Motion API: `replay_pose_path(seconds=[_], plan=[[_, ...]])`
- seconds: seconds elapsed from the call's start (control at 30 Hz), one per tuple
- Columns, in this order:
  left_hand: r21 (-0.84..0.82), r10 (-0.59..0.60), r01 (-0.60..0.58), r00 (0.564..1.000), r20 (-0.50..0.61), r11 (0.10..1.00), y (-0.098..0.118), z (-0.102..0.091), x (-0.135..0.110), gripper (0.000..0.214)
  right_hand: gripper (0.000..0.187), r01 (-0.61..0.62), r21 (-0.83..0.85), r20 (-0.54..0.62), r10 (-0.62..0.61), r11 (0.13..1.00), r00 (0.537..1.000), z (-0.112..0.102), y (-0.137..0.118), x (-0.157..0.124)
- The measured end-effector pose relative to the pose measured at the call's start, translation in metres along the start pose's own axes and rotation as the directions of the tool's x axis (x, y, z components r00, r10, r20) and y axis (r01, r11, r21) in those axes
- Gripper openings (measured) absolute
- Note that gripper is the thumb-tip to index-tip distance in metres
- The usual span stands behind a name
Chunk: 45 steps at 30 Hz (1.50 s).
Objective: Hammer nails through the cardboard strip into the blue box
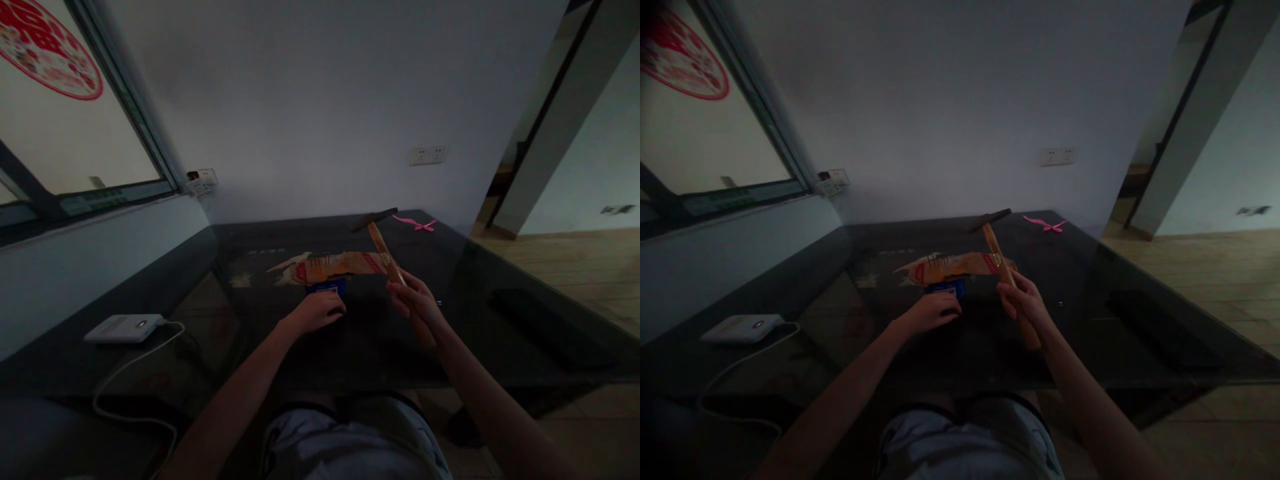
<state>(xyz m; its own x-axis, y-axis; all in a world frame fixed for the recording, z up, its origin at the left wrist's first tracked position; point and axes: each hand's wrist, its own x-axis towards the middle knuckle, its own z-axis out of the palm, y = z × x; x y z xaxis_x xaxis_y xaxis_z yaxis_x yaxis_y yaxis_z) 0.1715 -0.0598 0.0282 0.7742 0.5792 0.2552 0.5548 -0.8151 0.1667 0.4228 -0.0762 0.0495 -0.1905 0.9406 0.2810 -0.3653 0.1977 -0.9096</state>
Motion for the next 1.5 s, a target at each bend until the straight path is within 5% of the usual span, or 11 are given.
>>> replay_pose_path(seconds=[0.67, 1.23, 1.5], plan=[[-0.025, -0.077, 0.079, 0.995, 0.070, 0.997, -0.014, 0.012, -0.001, 0.010, 0.036, 0.008, -0.061, 0.010, -0.008, 0.998, 1.000, -0.003, 0.003, 0.000], [0.066, -0.076, 0.070, 0.993, 0.094, 0.995, -0.004, 0.010, 0.001, 0.008, 0.035, 0.005, -0.032, 0.002, -0.005, 0.999, 1.000, -0.003, 0.003, 0.001], [-0.027, -0.125, 0.127, 0.990, 0.057, 0.992, -0.001, 0.011, 0.003, 0.011, 0.037, -0.004, -0.072, -0.007, 0.004, 0.997, 1.000, -0.006, 0.006, 0.002]])
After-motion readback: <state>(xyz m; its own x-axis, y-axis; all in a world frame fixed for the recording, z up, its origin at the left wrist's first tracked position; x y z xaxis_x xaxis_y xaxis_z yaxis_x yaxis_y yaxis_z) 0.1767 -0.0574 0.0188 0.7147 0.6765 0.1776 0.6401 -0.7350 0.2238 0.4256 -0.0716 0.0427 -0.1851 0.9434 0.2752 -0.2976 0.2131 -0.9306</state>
